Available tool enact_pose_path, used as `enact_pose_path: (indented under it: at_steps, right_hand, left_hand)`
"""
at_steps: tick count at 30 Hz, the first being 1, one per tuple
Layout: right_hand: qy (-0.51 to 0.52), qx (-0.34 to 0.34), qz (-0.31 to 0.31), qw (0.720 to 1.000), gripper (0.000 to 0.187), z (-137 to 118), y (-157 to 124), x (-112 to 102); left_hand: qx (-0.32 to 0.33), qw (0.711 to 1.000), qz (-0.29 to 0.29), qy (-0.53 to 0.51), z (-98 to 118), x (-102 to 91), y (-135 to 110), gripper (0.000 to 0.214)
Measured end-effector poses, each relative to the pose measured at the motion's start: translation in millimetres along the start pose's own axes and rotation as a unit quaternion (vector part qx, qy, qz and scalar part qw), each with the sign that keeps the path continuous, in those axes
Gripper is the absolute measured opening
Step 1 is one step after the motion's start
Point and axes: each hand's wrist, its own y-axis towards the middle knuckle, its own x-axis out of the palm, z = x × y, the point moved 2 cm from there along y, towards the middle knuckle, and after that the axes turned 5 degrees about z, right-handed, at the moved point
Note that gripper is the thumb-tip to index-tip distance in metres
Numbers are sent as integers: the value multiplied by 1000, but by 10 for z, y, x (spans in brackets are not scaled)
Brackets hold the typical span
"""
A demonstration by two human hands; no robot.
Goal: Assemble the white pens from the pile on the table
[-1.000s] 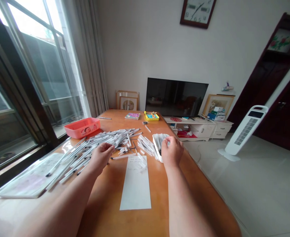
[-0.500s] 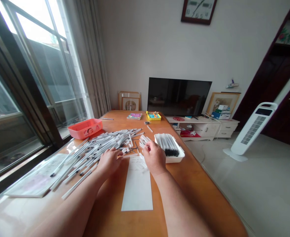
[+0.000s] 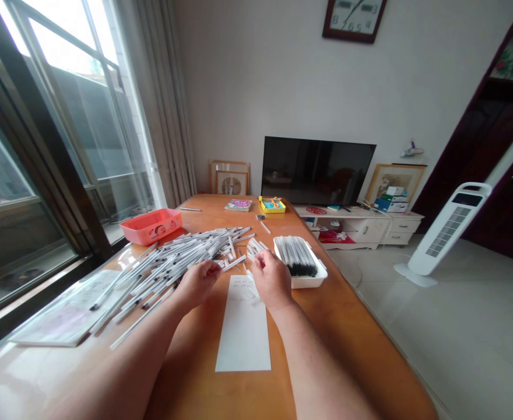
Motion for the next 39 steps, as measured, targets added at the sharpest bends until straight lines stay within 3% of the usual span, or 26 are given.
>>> enact_pose_path:
  at_steps: [6,10,12,14,17,19,21,24,29,35,37,39]
  right_hand:
    - [23,-33,-55,998,26,-71,-31,66]
    - [16,-97,-118,988,52,-154,-72,114]
    - [1,-117,-140,983,51,-169,-88,132]
    - [-8,-113,-139,984,41,-153,-89,140]
    - [-8,-83,-110,990,30,-93,-66,129]
    - [-7,-57,-84,995,30,-53,-45,108]
    - [-5,-33,-62,998,30,-31,-28,80]
    - [5,-16,-37,999,31,-30,-7,39]
    - [23,-10,-11,1000,30,-31,16,3]
    - [85,3,12,996,32,-24,29,-6]
    - [126,28,23,991,34,-8,39,1]
    - [181,96,37,978,38,30,53,18]
  left_hand:
    - [-80,964,-48,-247,128,18,-60,23]
    - [-82,943,-121,-299,251,-1,-108,29]
    - [-71,935,-163,-308,290,9,-123,33]
    - [-54,938,-166,-300,283,21,-112,36]
    - [-20,980,-69,-187,177,17,-47,35]
    - [12,1000,13,-9,93,7,-8,29]
    - [22,988,55,140,31,12,12,27]
    - [31,966,52,253,7,43,11,27]
    - [58,950,34,306,50,83,0,28]
    - [46,950,17,309,50,102,10,25]
    - [47,950,15,309,51,107,8,24]
    - [43,950,18,309,47,100,9,23]
